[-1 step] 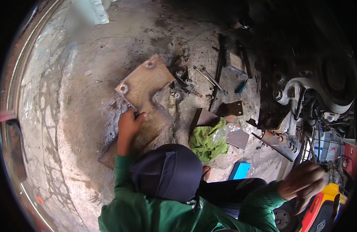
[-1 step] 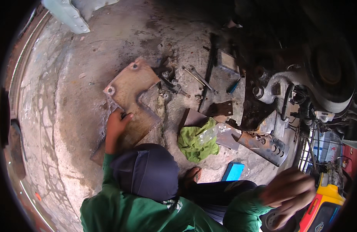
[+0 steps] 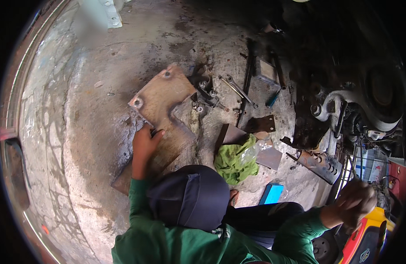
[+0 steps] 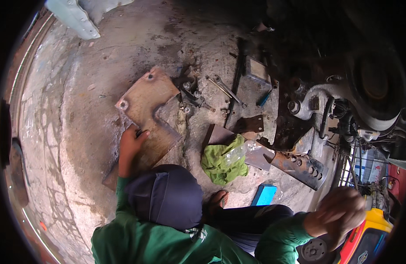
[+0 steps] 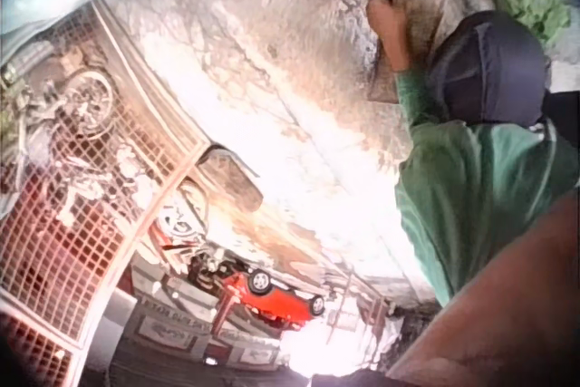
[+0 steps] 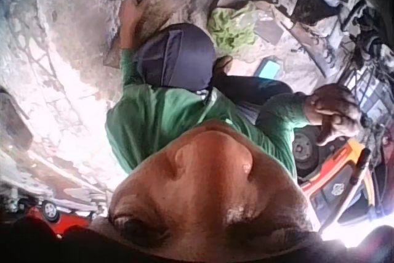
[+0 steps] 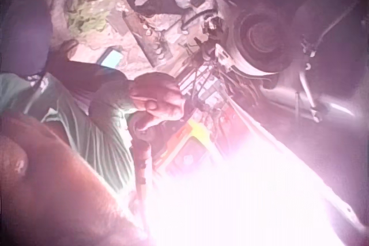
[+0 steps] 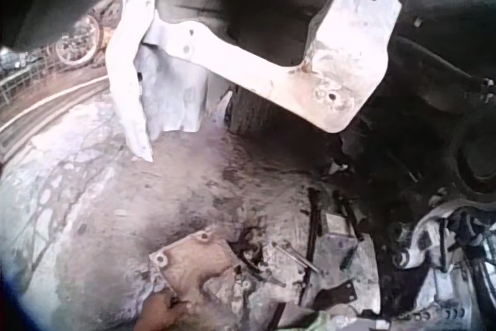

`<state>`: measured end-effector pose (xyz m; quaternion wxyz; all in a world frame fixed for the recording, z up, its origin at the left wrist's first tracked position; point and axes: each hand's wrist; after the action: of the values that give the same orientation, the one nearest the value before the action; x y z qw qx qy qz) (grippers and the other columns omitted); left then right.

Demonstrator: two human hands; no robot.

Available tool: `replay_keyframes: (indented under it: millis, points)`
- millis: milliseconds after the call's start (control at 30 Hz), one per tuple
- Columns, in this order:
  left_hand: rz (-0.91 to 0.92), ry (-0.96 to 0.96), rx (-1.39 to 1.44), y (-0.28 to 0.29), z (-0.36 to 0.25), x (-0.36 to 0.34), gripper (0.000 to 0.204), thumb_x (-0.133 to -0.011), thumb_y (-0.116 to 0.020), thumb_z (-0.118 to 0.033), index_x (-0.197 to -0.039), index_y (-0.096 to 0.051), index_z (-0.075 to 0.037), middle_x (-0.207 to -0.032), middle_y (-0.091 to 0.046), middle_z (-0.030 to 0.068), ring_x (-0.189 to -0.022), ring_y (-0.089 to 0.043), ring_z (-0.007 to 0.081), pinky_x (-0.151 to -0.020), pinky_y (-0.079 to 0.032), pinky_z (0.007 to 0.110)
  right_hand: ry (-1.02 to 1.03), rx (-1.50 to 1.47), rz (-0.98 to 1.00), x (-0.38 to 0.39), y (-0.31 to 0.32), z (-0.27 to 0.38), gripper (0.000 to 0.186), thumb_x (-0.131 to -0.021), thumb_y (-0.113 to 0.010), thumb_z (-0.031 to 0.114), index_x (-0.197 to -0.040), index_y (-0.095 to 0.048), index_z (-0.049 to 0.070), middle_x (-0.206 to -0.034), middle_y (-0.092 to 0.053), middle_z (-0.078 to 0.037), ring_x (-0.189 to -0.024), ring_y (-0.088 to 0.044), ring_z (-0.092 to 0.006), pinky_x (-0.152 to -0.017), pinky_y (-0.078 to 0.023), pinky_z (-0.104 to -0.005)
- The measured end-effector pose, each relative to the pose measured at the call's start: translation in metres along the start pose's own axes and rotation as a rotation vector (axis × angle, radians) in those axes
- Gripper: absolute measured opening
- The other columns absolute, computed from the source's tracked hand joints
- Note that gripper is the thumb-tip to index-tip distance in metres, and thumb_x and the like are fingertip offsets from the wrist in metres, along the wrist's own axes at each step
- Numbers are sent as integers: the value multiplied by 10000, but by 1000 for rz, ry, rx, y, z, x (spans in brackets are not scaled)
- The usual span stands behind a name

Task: The person removes a metal bracket from a vehicle's undercarriage, marks it with a pencil, and carries it to another area where a coworker is welding. The person then picks up a welding torch.

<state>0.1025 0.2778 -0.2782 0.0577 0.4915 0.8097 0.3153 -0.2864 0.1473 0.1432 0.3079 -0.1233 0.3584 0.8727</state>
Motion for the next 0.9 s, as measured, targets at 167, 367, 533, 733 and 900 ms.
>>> replay_keyframes:
  millis: [167,367,533,733,900]
  points:
    - [78,62,3,1,-8,-5,473,-810,-802,-423,-853,-628,15,-746,-650,234,-709,-644,421,-645,-483,470,-535,929,-402,25,22,-14,662,-952,-627,507,-1223,-636,-97,-1117,-693,-198,-1063,-651,-269,-970,-490,-396]
    - [169,-6,87,2,-12,-14,469,-806,-800,-449,-859,-652,-7,-735,-647,216,-687,-639,396,-634,-476,456,-602,652,-368,47,0,-52,1099,-849,-568,809,-1501,-409,-61,-1462,-518,-254,-1381,-495,-376,-1155,-345,-535]
    - [257,-101,97,-7,-21,-19,476,-798,-800,-490,-848,-670,-34,-681,-638,191,-633,-639,393,-600,-478,470,-577,475,-583,50,-17,-73,1163,-810,-584,830,-1555,-337,-27,-1529,-444,-254,-1421,-440,-371,-1176,-298,-543]
    - [505,-270,70,-39,-61,-13,476,-817,-788,-488,-829,-654,-32,-679,-645,213,-659,-647,435,-606,-494,507,-599,449,-674,69,-19,-68,1157,-782,-619,786,-1548,-352,-39,-1549,-435,-226,-1418,-437,-367,-1195,-270,-501]
    - [676,-331,-78,-71,-85,-3,448,-790,-835,-377,-936,-674,15,-869,-690,274,-854,-667,486,-718,-511,534,-578,371,-534,40,-15,-68,961,-868,-594,664,-1530,-401,-5,-1534,-452,-190,-1424,-438,-332,-1159,-321,-475]
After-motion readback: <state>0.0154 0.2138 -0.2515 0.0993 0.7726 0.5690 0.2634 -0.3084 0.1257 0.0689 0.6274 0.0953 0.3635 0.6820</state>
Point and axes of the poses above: each hand's wrist, its own x-axis away from the middle knuckle, its own y-axis out of the back of the hand, z = x × y
